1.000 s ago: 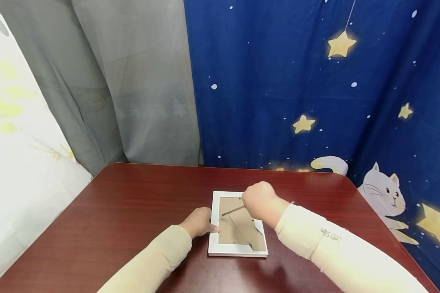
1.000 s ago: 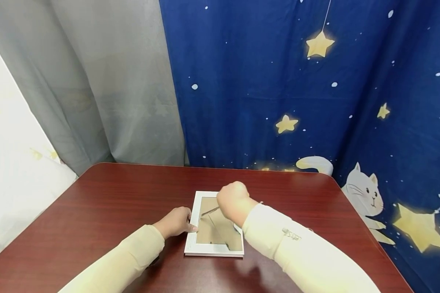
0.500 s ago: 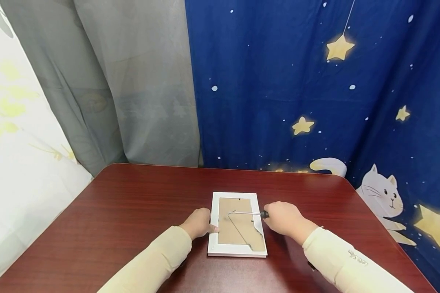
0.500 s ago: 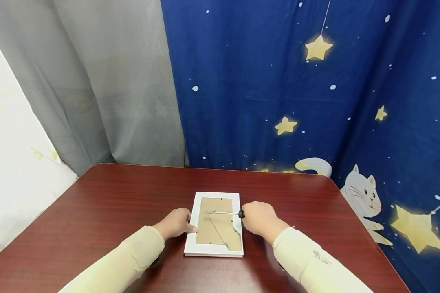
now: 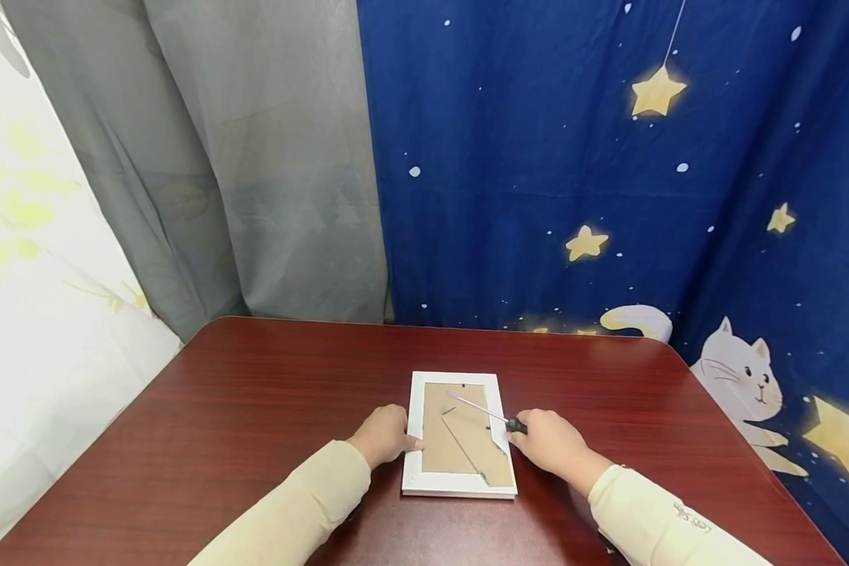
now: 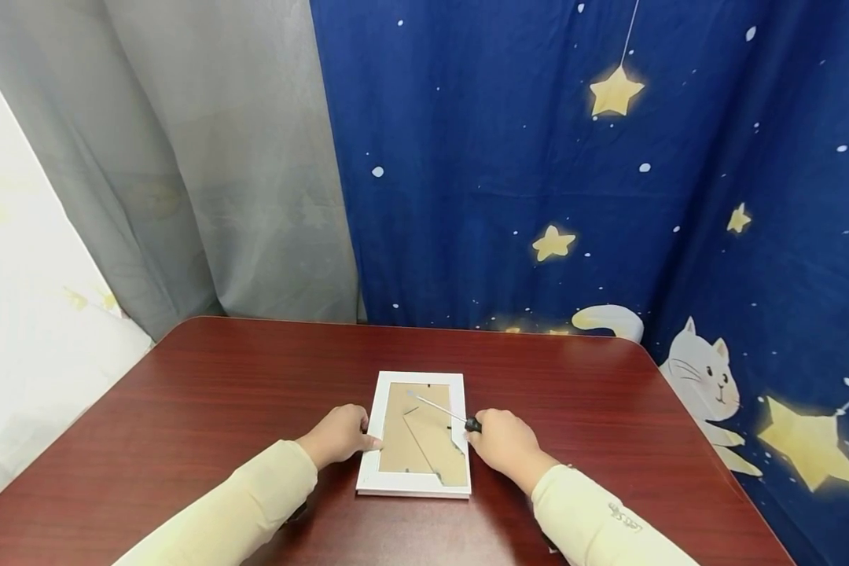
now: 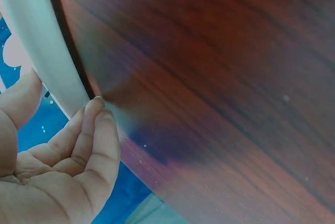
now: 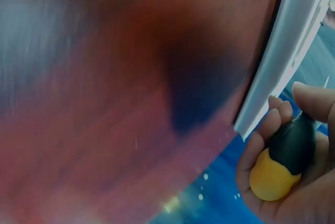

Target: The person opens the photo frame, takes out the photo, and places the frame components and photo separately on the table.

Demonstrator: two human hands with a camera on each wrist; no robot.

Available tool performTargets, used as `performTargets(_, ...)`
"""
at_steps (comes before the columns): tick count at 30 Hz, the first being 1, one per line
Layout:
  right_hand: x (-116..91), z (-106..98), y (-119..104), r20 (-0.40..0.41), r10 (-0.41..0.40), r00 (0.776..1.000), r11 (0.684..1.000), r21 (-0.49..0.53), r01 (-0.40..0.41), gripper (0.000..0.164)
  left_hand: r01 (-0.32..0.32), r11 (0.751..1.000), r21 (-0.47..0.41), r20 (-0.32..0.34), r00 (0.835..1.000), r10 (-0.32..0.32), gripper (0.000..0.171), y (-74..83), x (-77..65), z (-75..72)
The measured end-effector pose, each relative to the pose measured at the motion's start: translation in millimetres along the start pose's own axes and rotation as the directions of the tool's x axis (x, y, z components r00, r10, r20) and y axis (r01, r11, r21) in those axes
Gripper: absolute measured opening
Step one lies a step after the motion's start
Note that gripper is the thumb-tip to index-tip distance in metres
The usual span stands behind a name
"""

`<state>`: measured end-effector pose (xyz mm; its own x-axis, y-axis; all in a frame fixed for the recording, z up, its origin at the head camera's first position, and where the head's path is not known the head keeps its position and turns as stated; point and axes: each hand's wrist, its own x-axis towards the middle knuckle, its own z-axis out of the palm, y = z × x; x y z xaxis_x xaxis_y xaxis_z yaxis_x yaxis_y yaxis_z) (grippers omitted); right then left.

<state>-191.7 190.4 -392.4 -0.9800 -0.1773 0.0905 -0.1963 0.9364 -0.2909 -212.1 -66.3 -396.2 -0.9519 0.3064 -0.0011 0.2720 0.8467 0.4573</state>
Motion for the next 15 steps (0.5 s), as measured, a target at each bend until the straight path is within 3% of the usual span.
performTargets(6, -2, 9, -3, 0.048, 0.059, 0.997, 0.994, 0.093, -0.064, 0.019, 0.026, 0.999, 0.027, 0.018, 1.000, -0.026, 0.039, 2.9, -1.2, 0.7)
performTargets(15, 3, 16, -5, 0.054, 0.064, 0.996, 0.983, 0.168, -0.072, 0.030, 0.021, 0.997, 0.077, 0.025, 0.999, -0.023, 0.038, 5.3, -1.8, -0.5)
